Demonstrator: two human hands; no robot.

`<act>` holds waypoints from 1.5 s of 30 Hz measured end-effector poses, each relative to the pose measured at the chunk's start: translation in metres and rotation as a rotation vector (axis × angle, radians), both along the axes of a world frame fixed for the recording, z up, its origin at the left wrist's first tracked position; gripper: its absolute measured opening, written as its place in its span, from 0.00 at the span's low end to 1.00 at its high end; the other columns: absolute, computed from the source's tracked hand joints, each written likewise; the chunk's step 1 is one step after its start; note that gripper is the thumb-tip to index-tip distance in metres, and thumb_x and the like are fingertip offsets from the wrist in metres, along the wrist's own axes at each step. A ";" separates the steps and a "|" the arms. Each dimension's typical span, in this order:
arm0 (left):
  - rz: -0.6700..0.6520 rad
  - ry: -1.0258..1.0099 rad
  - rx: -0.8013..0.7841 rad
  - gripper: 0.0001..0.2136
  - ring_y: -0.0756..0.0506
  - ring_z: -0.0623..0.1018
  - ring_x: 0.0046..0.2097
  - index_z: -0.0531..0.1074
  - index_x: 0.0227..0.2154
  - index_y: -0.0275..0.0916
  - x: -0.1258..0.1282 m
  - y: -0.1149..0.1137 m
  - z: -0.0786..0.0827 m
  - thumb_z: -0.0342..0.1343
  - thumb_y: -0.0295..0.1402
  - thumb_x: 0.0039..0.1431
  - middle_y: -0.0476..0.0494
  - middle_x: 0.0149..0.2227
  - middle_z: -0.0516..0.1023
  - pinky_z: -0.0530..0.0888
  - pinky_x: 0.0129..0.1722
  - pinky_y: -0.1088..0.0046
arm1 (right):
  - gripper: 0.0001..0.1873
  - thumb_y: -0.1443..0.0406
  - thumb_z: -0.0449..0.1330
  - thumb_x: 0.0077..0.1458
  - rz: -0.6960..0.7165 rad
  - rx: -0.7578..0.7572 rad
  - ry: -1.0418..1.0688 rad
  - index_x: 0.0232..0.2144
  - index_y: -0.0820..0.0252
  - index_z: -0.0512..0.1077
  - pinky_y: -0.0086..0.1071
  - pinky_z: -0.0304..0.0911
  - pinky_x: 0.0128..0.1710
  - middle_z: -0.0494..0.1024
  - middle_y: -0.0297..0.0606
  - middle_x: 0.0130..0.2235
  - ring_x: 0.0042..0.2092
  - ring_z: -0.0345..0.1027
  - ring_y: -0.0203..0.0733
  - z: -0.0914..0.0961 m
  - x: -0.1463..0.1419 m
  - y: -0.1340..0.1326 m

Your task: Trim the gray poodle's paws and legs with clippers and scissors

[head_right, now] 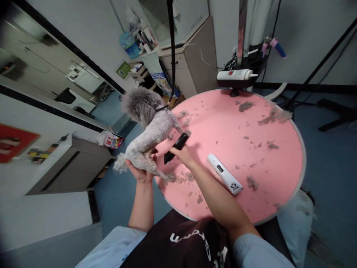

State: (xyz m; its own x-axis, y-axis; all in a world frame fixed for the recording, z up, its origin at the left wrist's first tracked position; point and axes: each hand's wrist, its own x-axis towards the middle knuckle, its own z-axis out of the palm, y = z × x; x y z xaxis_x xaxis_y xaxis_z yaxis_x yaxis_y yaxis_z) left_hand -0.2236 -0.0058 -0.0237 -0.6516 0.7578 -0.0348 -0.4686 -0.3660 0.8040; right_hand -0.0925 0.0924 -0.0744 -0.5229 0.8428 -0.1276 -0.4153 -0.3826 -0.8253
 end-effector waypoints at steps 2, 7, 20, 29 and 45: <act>-0.007 -0.015 -0.033 0.30 0.41 0.78 0.40 0.71 0.46 0.44 0.000 -0.004 0.000 0.48 0.60 0.49 0.41 0.46 0.76 0.76 0.36 0.64 | 0.12 0.58 0.61 0.44 -0.114 -0.066 0.058 0.25 0.58 0.64 0.25 0.56 0.19 0.65 0.25 0.19 0.19 0.56 0.29 0.007 0.002 0.001; -0.053 -0.005 -0.080 0.30 0.42 0.78 0.39 0.71 0.47 0.45 0.004 -0.010 0.001 0.49 0.60 0.49 0.43 0.44 0.77 0.77 0.34 0.66 | 0.15 0.54 0.61 0.48 -0.386 -0.206 0.183 0.25 0.57 0.62 0.28 0.60 0.23 0.65 0.26 0.19 0.21 0.59 0.31 0.026 -0.004 -0.022; -0.039 0.014 -0.147 0.32 0.43 0.79 0.36 0.74 0.43 0.40 0.013 -0.012 -0.010 0.53 0.61 0.43 0.39 0.41 0.79 0.76 0.31 0.70 | 0.14 0.57 0.64 0.45 -0.465 -0.011 0.109 0.32 0.57 0.67 0.27 0.60 0.24 0.71 0.29 0.27 0.23 0.61 0.31 0.038 -0.004 -0.030; 0.020 0.026 -0.218 0.30 0.47 0.77 0.27 0.75 0.38 0.40 0.002 -0.014 -0.027 0.50 0.62 0.46 0.45 0.32 0.79 0.74 0.26 0.72 | 0.16 0.56 0.66 0.42 -0.575 -0.222 0.277 0.24 0.58 0.63 0.26 0.58 0.20 0.66 0.24 0.18 0.19 0.58 0.29 0.042 -0.003 0.001; -0.004 0.053 -0.199 0.29 0.40 0.77 0.44 0.75 0.41 0.42 0.009 -0.013 -0.023 0.55 0.59 0.43 0.42 0.43 0.79 0.76 0.34 0.69 | 0.16 0.55 0.65 0.44 -0.417 -0.118 0.197 0.23 0.58 0.65 0.27 0.58 0.18 0.67 0.27 0.17 0.18 0.59 0.31 0.042 -0.015 -0.011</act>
